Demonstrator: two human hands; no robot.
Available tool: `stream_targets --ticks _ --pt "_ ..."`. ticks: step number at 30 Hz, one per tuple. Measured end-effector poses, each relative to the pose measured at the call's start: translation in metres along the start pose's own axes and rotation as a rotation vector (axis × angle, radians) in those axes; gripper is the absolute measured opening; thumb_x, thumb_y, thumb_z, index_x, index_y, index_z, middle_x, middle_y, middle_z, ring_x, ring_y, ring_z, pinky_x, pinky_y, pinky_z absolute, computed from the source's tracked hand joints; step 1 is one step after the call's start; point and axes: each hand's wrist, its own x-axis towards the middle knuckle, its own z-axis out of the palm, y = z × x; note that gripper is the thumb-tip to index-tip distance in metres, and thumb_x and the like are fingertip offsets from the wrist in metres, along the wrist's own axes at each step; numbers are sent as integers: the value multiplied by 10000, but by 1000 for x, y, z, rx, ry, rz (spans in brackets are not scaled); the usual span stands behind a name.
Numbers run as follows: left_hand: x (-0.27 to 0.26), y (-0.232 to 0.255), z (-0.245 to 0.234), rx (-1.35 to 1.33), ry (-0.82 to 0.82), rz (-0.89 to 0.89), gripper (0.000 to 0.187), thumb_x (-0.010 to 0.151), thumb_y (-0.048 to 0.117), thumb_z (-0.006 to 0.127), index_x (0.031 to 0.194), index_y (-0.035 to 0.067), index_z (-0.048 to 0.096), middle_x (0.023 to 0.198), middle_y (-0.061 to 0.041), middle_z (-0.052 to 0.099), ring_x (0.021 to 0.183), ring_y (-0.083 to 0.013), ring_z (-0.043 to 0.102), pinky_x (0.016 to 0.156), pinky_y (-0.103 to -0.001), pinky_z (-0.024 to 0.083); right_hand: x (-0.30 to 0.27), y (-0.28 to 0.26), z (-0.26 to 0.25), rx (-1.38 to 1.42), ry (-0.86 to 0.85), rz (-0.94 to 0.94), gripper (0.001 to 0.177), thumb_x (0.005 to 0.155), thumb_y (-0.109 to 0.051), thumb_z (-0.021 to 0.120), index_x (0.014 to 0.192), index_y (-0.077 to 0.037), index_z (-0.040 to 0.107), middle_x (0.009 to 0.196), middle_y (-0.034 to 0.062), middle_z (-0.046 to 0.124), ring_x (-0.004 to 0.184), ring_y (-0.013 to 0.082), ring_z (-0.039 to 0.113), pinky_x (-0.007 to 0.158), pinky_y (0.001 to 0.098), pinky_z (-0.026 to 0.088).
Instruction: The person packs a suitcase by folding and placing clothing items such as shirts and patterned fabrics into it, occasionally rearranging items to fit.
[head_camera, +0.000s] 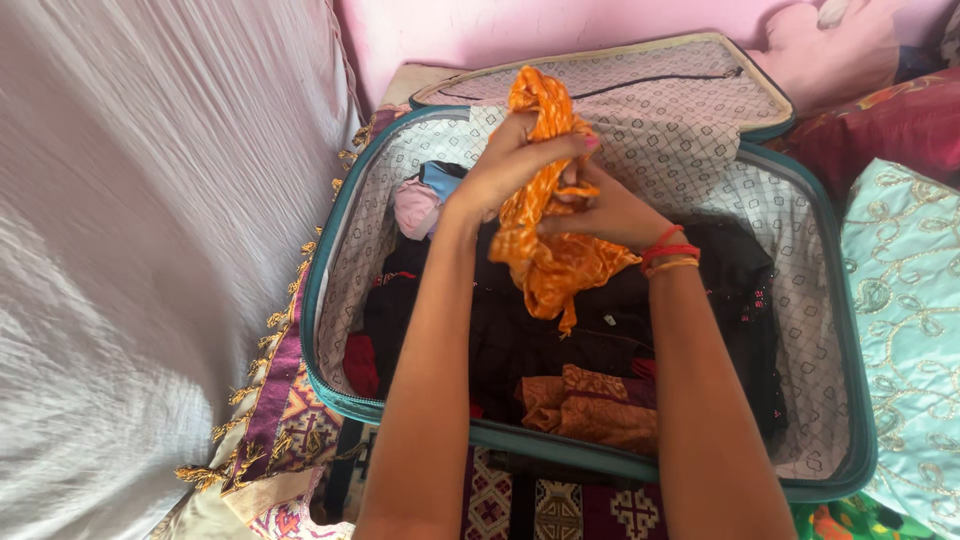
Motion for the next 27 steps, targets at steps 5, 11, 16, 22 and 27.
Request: stream_targets --ticks 5,11,16,22,27 --pt "5 -29 -19 220 313 -191 786 892 612 807 1296 -6 539 1133 -119 643 1085 -204 618 965 -473 489 -2 23 -25 -28 -69 104 413 1015 -309 669 1305 -18 699 1140 54 694 1073 135 608 937 325 507" --pt "-1 -29 -18 305 160 -193 1133 671 713 772 1498 33 404 1459 -224 552 1353 -344 561 1114 -508 462 -10 16 -52 835 427 -49 319 1056 -264 528 1274 -46 611 1174 59 702 1049 168 702 899 341 577" --pt "2 -52 25 665 -176 218 1209 625 480 957 1476 -81 308 1340 -351 529 1260 -478 514 1047 -537 433 -8 12 -45 1017 376 -160 279 1079 -189 542 1278 -5 609 1228 86 697 1099 180 706 988 331 580" --pt "5 -62 19 1065 -129 -145 437 875 353 766 1183 52 694 1127 -181 736 1111 -369 674 935 -459 530 -6 57 -53 -157 591 315 348 1012 -239 731 1298 -41 723 1180 121 751 974 153 702 896 342 546" --pt "5 -45 18 648 166 223 432 905 298 740 1256 52 693 1004 -156 727 927 -348 722 823 -416 560 -18 29 -37 4 146 -13 880 711 -46 759 1494 -127 367 1374 83 562 1134 108 631 929 263 564"
